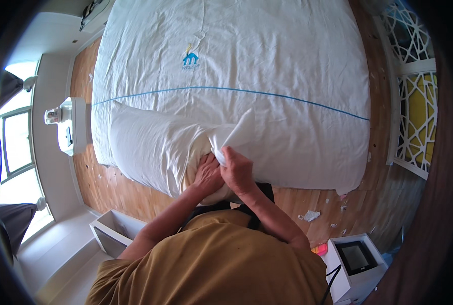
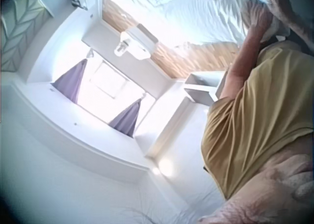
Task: The person inserts a pillow into a white pillowcase on a bed, aligns the corners, and smooths the fabric. The pillow is then placed at the head of the bed.
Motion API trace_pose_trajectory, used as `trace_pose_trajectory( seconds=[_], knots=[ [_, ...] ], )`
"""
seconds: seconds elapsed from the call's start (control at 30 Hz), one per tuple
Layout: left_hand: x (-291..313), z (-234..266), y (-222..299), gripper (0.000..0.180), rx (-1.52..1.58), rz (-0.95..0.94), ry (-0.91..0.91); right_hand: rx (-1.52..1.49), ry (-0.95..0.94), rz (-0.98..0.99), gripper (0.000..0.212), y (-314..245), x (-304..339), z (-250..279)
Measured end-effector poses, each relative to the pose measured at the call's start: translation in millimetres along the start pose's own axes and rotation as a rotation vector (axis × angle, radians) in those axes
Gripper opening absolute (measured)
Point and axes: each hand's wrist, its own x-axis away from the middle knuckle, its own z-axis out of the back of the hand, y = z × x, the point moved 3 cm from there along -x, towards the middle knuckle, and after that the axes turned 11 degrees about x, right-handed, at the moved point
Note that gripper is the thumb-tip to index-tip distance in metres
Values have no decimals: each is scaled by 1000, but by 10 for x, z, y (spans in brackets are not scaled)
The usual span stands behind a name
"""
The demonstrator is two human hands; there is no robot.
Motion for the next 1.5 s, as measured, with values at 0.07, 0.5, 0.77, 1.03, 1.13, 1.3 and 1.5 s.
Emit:
trace_pose_trajectory(
  seconds=[0.07, 0.5, 0.77, 1.03, 1.13, 1.3, 1.5],
  knots=[
    [-207, -134, -73, 35, 20, 120, -140, 6, -2, -55, 20, -1, 1, -56],
    [-204, -92, -30, 35, 419, 240, 481, -259, -52, -379, 16, 405, -161, -132],
    [-374, -246, -229, 48, 365, 251, 213, 85, -156, 114, 15, 0, -104, -48],
    [-647, -284, -344, 66, 418, 494, 125, 32, -189, -9, 18, 8, -29, 10],
    [-583, -399, -461, 66, 536, 417, 461, 34, -171, -57, 23, -54, 39, 60],
    [-604, -288, -261, 59, 463, 273, 476, 277, -113, 99, 29, 12, -17, 103],
    [-701, -550, -413, 33, 419, 116, 295, 116, -140, 18, 34, 257, -89, 39]
  ],
)
